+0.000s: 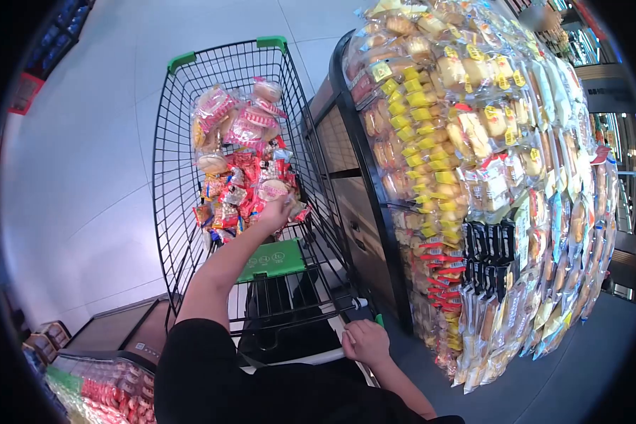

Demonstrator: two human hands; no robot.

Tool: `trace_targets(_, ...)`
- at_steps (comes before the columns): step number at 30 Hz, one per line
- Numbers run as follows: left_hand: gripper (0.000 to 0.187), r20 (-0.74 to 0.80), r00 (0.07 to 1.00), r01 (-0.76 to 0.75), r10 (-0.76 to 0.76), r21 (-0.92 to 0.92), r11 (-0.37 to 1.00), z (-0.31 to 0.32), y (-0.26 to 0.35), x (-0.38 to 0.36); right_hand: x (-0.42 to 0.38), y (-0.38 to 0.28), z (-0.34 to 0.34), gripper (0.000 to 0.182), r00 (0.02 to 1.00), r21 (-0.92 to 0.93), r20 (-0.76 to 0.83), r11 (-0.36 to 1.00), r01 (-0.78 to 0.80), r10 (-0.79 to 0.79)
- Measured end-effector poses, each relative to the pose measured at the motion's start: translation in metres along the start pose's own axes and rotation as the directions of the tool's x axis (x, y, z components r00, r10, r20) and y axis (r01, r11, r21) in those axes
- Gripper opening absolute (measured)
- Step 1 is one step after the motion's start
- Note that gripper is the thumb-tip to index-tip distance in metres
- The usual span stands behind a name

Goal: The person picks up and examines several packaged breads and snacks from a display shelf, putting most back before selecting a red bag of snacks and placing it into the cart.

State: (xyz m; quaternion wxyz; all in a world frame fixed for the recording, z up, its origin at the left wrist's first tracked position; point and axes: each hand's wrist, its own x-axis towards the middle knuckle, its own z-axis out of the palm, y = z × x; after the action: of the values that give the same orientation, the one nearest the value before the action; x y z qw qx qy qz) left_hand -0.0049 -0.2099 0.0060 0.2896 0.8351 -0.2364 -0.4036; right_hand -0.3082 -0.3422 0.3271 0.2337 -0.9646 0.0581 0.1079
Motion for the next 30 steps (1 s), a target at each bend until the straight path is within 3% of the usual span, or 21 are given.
trace_targets(1,0.031,0.016,0.991,0.121,-0.132,-0.521,0.845,-0.005,-0.002,-0.01,-0.001,0.0,0.0,0.01,1.0,0.002,-0.01,1.0,0.01,-0.01)
trace_targets(2,0.031,0.096,0.969,0.187,-0.226,-0.885,0.426,-0.013,0.0,-0.022,-0.002,0.001,0.001,0.01,1.0,-0.003,-0.011,1.0,0.02,-0.02)
trace_targets(3,0.034,0.119,0.974,0.173,-0.195,-0.943,0.286,-0.023,0.0,-0.036,-0.003,0.002,0.0,0.011,0.999,-0.011,-0.013,1.0,0.029,-0.03)
trace_targets(7,0.044,0.027,0.999,0.034,-0.031,-0.965,0.26,-0.096,0.084,-0.126,-0.009,0.001,0.0,0.01,0.999,0.014,-0.008,0.999,0.036,-0.036)
trace_targets(9,0.046,-0.024,1.0,-0.029,0.021,-0.947,0.32,-0.101,0.103,-0.153,-0.005,-0.002,-0.006,0.012,0.994,0.231,-0.112,0.972,0.041,-0.015)
trace_targets(10,0.048,-0.056,0.996,-0.079,0.072,-0.925,0.372,-0.1,0.113,-0.166,-0.002,-0.003,-0.009,0.012,0.992,0.226,-0.122,0.973,0.051,-0.023)
trace_targets(12,0.051,-0.095,0.992,-0.12,0.087,-0.932,0.342,-0.1,0.142,-0.198,0.012,-0.01,-0.023,0.022,0.948,0.38,-0.317,0.915,0.137,-0.01)
trace_targets(14,0.052,-0.207,0.964,-0.257,0.165,-0.885,0.389,-0.1,0.177,-0.23,0.028,-0.026,-0.048,0.036,0.91,0.354,-0.41,0.91,0.218,-0.059)
trace_targets(15,0.051,-0.212,0.97,-0.242,0.117,-0.855,0.458,-0.097,0.193,-0.247,0.035,-0.037,-0.064,0.043,0.896,0.322,-0.434,0.911,0.256,-0.099)
trace_targets(16,0.047,-0.194,0.972,-0.233,0.134,-0.871,0.432,-0.092,0.207,-0.26,0.041,-0.047,-0.078,0.049,0.88,0.29,-0.456,0.911,0.292,-0.137)
trace_targets(18,0.042,-0.136,0.988,-0.155,0.076,-0.897,0.415,-0.079,0.234,-0.287,0.046,-0.053,-0.095,0.054,0.871,0.204,-0.414,0.905,0.372,-0.265)
trace_targets(19,0.038,-0.157,0.986,-0.167,0.06,-0.875,0.454,-0.07,0.245,-0.298,0.045,-0.059,-0.104,0.056,0.896,0.079,-0.331,0.937,0.34,-0.297)
trace_targets(20,0.036,-0.158,0.985,-0.171,0.066,-0.901,0.398,-0.054,0.244,-0.303,0.044,-0.059,-0.108,0.056,0.892,0.071,-0.348,0.941,0.332,-0.289)
trace_targets(22,0.032,-0.179,0.979,-0.204,0.101,-0.908,0.365,-0.035,0.245,-0.313,0.04,-0.057,-0.114,0.056,0.922,-0.037,-0.142,0.932,0.36,-0.361)
trace_targets(26,0.034,-0.149,0.987,-0.159,0.055,-0.933,0.324,-0.037,0.268,-0.336,0.039,-0.048,-0.128,0.038,0.894,0.051,-0.198,0.906,0.419,-0.402)
trace_targets(28,0.039,-0.159,0.969,-0.192,0.189,-0.967,0.17,-0.037,0.27,-0.342,0.046,-0.041,-0.148,0.036,0.895,0.057,-0.258,0.919,0.391,-0.365)
trace_targets(30,0.042,-0.158,0.967,-0.204,0.201,-0.952,0.229,-0.047,0.278,-0.352,0.057,-0.035,-0.186,0.032,0.869,0.014,-0.408,0.95,0.312,-0.279)
